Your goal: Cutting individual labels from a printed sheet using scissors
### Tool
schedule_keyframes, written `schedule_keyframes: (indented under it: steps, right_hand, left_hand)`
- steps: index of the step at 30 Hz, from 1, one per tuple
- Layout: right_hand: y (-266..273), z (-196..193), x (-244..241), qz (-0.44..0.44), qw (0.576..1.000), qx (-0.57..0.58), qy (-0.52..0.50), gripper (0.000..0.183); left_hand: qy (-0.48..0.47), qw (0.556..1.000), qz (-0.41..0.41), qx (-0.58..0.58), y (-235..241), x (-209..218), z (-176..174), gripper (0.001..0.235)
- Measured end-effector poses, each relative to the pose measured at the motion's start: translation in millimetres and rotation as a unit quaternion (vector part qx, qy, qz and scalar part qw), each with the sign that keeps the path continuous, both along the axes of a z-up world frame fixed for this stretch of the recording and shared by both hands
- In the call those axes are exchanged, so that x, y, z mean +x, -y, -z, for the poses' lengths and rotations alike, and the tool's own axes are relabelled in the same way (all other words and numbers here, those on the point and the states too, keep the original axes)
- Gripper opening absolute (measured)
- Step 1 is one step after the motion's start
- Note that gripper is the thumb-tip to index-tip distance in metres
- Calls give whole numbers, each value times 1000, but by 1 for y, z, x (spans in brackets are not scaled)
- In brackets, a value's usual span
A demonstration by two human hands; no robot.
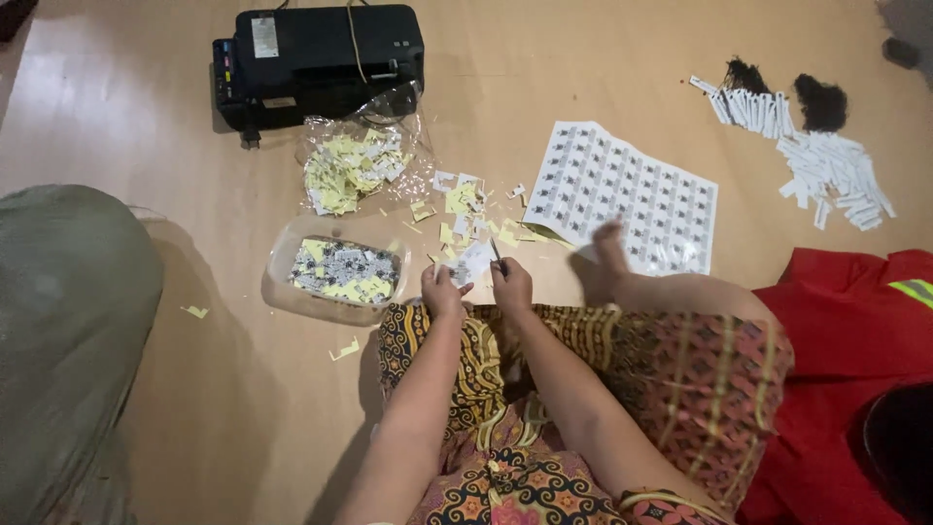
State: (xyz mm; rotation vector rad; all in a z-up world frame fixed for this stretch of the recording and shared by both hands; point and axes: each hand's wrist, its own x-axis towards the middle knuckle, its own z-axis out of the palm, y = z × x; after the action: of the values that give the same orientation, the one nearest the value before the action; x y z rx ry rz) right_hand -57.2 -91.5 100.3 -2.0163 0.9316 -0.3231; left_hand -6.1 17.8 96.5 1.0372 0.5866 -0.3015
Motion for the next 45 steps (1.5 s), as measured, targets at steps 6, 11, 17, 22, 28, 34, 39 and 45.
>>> schedule_keyframes:
  steps: [6, 11, 17, 22, 28, 34, 39, 45]
  right_hand:
    - [6, -17, -7, -20, 999, -8, 45, 24]
    - [27, -46, -17, -30, 997, 11, 77, 22]
    - [86, -35, -27, -21, 991, 91, 91, 24]
    - [132, -53, -26, -17, 991, 96, 91, 17]
    - [174, -51, -20, -42, 985, 166, 21, 20]
    - [201, -60, -42, -128, 973, 189, -42, 37]
    - [195, -46, -47, -121, 969, 216, -18, 20]
    - [158, -96, -53, -104, 978, 182, -9, 34]
  left_hand:
    - [46, 997, 8, 56, 23, 21, 88, 38]
    - [74, 990, 34, 116, 18, 7, 40, 38]
    - [-26, 977, 121, 172, 74, -15, 20, 32]
    - [7, 997, 68, -25, 111, -20, -28, 68]
    - [79, 992, 74, 62, 142, -12, -28, 37]
    - [55, 983, 158, 77, 127, -4, -2, 33]
    - [31, 970, 243, -14, 125, 0, 18, 41]
    - [77, 953, 286, 64, 128, -5, 27, 27]
